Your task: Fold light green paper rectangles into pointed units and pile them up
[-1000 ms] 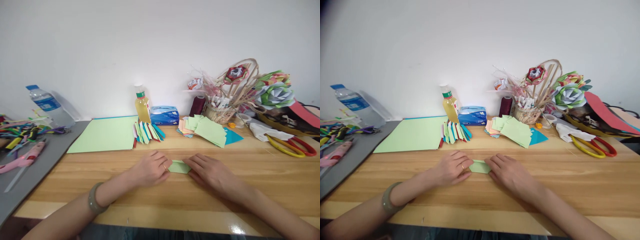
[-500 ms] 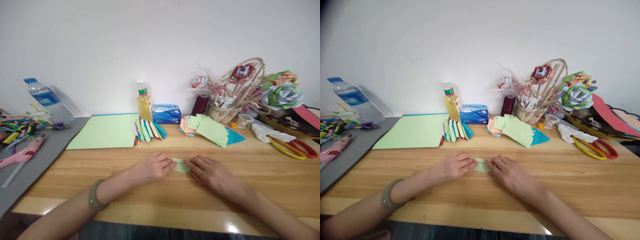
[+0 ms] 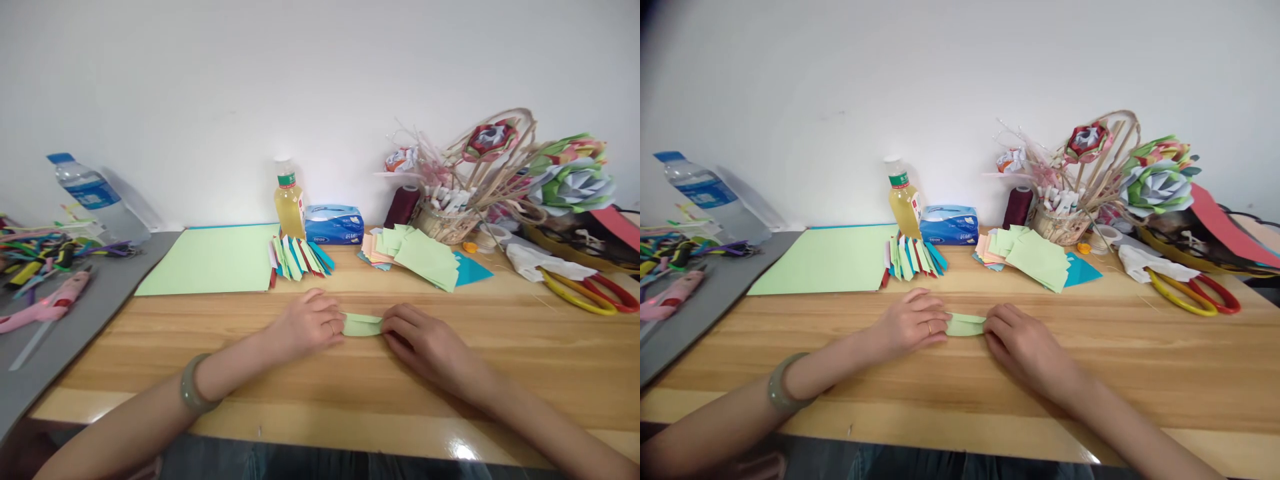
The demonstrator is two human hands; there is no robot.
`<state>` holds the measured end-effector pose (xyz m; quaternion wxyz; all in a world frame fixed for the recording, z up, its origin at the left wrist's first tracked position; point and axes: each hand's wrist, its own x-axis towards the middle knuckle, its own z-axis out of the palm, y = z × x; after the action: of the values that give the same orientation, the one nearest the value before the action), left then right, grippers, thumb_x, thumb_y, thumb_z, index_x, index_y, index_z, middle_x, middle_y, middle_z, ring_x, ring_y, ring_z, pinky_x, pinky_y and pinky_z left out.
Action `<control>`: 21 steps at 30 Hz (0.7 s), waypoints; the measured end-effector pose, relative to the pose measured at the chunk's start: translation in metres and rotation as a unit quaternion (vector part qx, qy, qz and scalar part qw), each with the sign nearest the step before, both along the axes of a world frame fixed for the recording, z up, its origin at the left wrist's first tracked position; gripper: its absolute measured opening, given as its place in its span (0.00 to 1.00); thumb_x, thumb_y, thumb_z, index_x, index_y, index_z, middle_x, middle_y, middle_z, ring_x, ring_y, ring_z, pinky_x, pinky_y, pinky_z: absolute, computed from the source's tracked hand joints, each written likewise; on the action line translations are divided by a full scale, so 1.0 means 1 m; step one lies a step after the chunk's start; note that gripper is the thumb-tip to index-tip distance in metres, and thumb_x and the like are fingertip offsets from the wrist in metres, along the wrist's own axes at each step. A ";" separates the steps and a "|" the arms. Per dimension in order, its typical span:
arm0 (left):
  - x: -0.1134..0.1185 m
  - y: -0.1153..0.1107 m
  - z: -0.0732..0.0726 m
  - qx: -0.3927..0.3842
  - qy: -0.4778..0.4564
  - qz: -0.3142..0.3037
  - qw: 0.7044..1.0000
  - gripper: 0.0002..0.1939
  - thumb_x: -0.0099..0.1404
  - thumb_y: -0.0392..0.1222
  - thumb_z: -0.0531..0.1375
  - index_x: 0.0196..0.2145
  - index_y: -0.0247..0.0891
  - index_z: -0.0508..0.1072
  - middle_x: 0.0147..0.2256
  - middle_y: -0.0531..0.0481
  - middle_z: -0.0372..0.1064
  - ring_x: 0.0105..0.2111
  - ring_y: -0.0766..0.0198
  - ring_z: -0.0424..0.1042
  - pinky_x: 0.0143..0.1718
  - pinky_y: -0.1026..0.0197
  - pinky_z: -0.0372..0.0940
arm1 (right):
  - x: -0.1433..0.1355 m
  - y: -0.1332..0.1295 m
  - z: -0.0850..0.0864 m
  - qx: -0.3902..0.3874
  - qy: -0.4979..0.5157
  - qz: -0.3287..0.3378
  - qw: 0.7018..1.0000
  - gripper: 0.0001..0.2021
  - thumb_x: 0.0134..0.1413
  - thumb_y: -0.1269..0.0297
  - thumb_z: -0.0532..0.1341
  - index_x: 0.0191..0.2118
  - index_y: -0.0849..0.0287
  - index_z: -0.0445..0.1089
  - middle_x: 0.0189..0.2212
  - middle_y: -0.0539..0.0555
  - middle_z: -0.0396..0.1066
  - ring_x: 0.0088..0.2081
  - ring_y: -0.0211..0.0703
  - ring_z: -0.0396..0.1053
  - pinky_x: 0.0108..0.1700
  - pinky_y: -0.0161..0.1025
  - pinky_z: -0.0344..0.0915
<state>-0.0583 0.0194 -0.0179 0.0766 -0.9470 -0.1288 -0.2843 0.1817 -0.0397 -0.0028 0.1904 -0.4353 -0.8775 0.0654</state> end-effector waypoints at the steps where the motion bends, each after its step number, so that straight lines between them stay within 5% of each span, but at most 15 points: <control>1: -0.001 0.000 0.000 -0.017 -0.001 0.008 1.000 0.11 0.67 0.43 0.53 0.31 0.39 0.73 0.34 0.53 0.75 0.42 0.64 0.69 0.47 0.56 0.57 | 0.000 0.000 0.001 -0.011 0.009 -0.005 1.000 0.09 0.59 0.72 0.50 0.32 0.59 0.66 0.32 0.56 0.67 0.35 0.43 0.66 0.36 0.39 0.64; 12: 0.010 -0.015 0.005 -0.294 -0.057 0.140 0.944 0.03 0.57 0.34 0.61 0.27 0.40 0.73 0.35 0.54 0.74 0.42 0.62 0.68 0.47 0.55 0.61 | -0.007 0.004 0.005 -0.096 0.065 -0.070 0.991 0.10 0.58 0.69 0.52 0.28 0.58 0.66 0.29 0.54 0.66 0.31 0.41 0.66 0.34 0.37 0.64; 21: 0.016 -0.010 0.001 -0.381 -0.101 0.149 0.907 0.06 0.56 0.31 0.61 0.24 0.38 0.72 0.31 0.54 0.73 0.36 0.64 0.68 0.43 0.57 0.62 | -0.013 0.004 0.003 -0.100 0.036 -0.121 0.987 0.10 0.58 0.67 0.51 0.30 0.58 0.67 0.29 0.52 0.68 0.30 0.41 0.66 0.32 0.37 0.61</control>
<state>-0.0425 0.0094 -0.0167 -0.2623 -0.8402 -0.3736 -0.2928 0.1682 -0.0355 0.0003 0.1836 -0.5524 -0.8001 0.1452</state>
